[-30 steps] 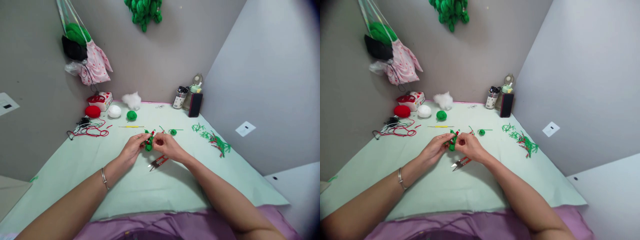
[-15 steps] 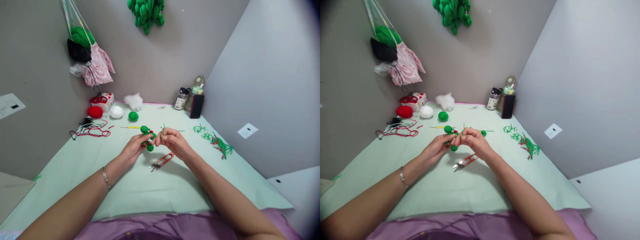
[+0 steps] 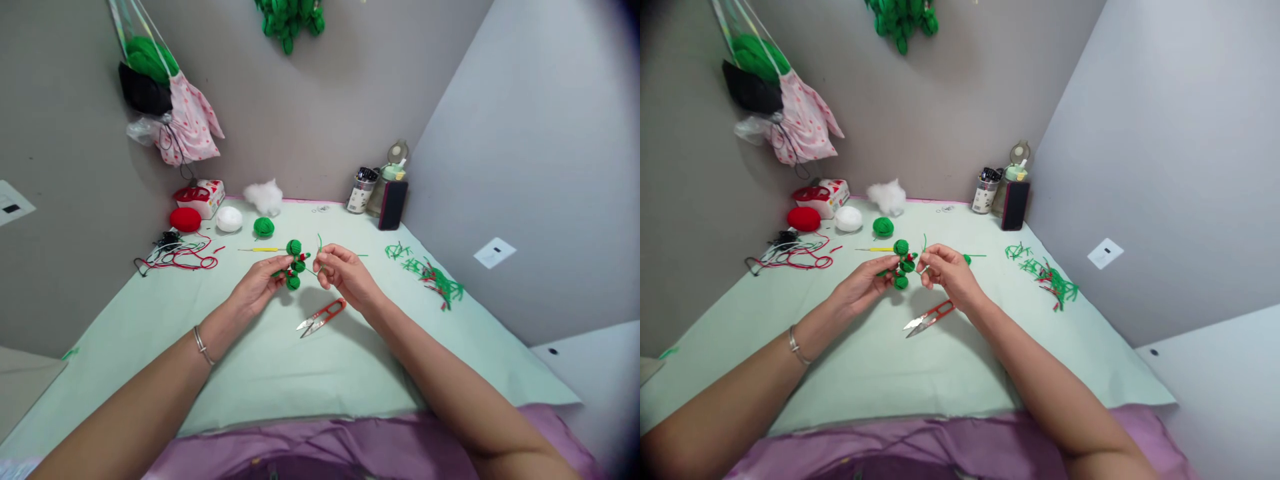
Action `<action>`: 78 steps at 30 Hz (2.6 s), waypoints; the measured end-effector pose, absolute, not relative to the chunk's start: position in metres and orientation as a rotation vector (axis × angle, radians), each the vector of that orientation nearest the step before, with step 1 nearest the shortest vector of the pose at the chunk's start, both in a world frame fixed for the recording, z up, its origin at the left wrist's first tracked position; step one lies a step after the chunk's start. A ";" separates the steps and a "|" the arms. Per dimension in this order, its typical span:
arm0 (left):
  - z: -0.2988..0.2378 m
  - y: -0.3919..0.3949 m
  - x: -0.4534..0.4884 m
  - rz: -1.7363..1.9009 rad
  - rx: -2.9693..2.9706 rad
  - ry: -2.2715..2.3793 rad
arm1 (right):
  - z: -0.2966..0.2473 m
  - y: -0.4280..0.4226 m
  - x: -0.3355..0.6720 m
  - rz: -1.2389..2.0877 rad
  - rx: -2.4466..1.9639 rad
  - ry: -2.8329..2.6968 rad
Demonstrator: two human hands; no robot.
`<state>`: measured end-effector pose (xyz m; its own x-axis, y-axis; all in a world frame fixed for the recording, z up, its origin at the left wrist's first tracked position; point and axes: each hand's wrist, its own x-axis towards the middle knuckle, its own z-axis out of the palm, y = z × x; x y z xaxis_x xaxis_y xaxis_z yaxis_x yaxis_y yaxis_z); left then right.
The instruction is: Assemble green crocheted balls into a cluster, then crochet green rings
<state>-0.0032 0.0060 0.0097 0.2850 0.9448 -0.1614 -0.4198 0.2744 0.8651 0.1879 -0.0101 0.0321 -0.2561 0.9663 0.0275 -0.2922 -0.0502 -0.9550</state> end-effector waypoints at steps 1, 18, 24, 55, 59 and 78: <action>0.011 0.005 -0.003 1.064 0.800 0.789 | 0.031 -0.009 0.188 1.527 -0.857 -1.121; 0.023 -0.011 0.001 0.839 0.858 0.705 | 0.044 -0.009 0.199 1.569 -0.805 -1.115; 0.024 -0.013 0.003 0.727 0.930 0.618 | 0.052 -0.008 0.207 1.486 -0.722 -1.076; 0.020 -0.011 0.000 1.091 1.084 0.750 | 0.041 -0.027 0.189 0.393 -1.065 -1.909; 0.021 -0.011 0.001 1.089 1.070 0.763 | 0.041 -0.027 0.189 0.361 -1.063 -1.956; 0.023 -0.012 0.002 1.097 1.038 0.712 | 0.043 -0.029 0.189 0.358 -1.044 -1.983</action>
<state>0.0023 -0.0121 0.0229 0.3260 0.9451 0.0243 -0.3627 0.1013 0.9264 0.1889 -0.0292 0.0427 -0.2954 0.7810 0.5503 0.5395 0.6117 -0.5786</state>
